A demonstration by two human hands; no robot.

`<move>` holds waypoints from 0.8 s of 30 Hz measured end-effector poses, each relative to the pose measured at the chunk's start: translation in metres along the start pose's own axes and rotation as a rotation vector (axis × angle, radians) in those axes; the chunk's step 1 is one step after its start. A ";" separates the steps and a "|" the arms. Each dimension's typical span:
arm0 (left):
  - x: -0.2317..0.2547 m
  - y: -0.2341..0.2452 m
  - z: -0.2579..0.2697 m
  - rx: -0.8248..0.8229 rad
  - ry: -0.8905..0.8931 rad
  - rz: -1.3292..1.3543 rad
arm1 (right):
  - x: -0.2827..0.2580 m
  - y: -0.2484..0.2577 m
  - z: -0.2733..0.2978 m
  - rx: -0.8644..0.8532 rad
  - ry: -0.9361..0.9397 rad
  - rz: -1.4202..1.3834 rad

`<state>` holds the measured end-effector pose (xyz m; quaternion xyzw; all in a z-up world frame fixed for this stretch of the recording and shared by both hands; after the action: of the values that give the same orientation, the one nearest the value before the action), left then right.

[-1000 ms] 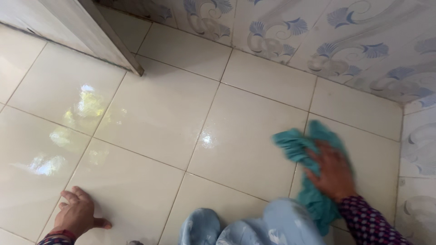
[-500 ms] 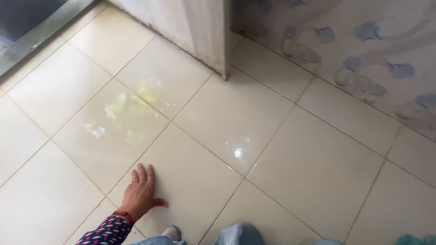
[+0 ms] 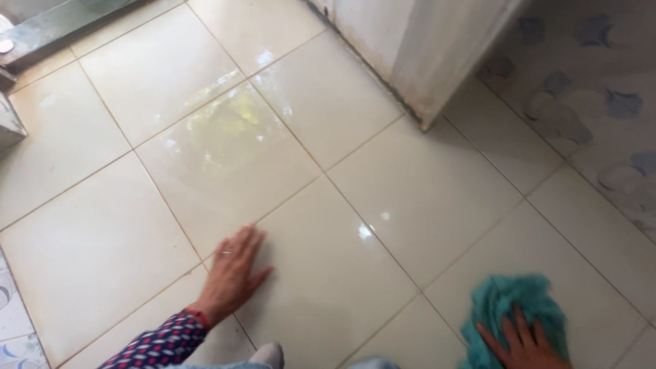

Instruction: The person wipes a tiled floor with a teal cloth, moving across the surface to clean different sections. They use their left hand to support their weight on the floor while scrubbing with their right hand.

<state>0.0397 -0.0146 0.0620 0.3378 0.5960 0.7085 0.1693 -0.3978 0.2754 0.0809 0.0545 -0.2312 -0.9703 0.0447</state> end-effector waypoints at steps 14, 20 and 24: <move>-0.210 0.008 0.074 0.624 0.768 0.142 | -0.078 0.238 -0.137 0.231 -0.115 -0.063; -0.206 0.008 0.067 0.499 0.797 0.000 | -0.125 0.290 -0.179 0.231 -0.151 -0.104; -0.207 0.009 0.069 0.493 0.801 0.049 | -0.149 0.326 -0.209 0.254 -0.207 -0.163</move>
<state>0.2360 -0.0990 0.0180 0.0818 0.7569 0.6240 -0.1761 -0.2037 -0.0906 0.0563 -0.0217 -0.3501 -0.9342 -0.0652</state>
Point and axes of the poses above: each hand's wrist, its own z-axis away from the middle knuckle, its own y-axis out of the back of the hand, x = y × z, the point moved 4 cm from there along -z, towards the middle knuckle, and after that the axes turned 3 degrees about y, right-handed, at the moved point
